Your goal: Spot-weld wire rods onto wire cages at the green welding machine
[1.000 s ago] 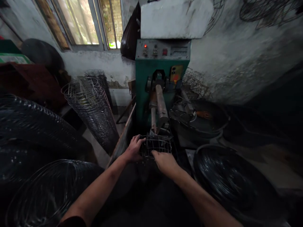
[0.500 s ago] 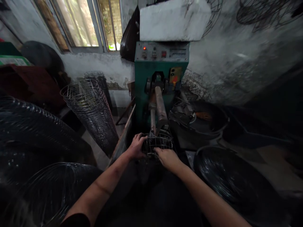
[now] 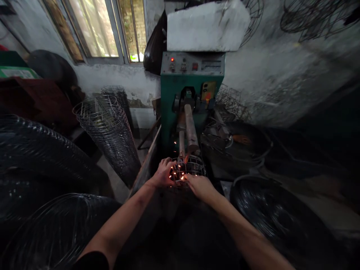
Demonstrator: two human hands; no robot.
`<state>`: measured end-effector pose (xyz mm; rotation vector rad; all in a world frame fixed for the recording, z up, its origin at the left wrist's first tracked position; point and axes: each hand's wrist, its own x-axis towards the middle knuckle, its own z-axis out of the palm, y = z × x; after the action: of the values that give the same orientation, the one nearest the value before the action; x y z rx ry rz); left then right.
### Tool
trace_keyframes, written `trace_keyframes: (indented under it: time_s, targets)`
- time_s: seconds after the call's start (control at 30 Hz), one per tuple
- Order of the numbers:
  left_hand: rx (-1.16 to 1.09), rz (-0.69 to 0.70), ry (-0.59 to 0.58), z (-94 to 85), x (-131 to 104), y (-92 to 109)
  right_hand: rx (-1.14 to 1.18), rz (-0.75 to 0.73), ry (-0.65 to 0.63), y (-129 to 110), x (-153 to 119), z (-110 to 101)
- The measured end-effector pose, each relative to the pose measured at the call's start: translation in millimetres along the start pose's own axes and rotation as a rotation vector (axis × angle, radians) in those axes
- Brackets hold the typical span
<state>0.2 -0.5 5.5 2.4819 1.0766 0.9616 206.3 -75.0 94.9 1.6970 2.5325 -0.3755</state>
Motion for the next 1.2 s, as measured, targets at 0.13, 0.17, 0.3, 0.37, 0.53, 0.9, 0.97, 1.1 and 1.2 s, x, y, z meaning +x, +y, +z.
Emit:
trace_keyframes:
  time_s: [0.13, 0.17, 0.3, 0.37, 0.53, 0.9, 0.97, 1.1, 1.2]
  targets:
    - [0.031, 0.018, 0.041, 0.8, 7, -4, 0.119, 0.063, 0.158, -3, -11, 1]
    - [0.040, 0.000, 0.037, 1.3, 10, -7, 0.194, 0.074, 0.230, -2, -14, 3]
    - [0.085, -0.081, 0.011, 2.5, 23, -15, 0.566, 0.071, 0.395, 5, -23, 20]
    - [0.081, -0.077, 0.017, 2.9, 25, -18, 0.726, 0.079, 0.402, 8, -27, 29]
    - [0.058, -0.093, 0.038, 3.2, 31, -20, 1.073, 0.130, 0.290, 12, -38, 39]
    - [0.008, -0.151, 0.008, -4.8, 49, -32, 1.469, 0.189, 0.149, 6, -48, 55]
    - [-0.005, -0.155, 0.004, -4.1, 47, -33, 1.508, 0.176, 0.117, 4, -50, 54]
    - [-0.007, -0.153, 0.030, -3.3, 46, -33, 1.626, 0.182, 0.050, 2, -53, 52]
    - [-0.008, -0.180, 0.030, -2.9, 46, -32, 1.651, 0.205, 0.028, 3, -55, 54]
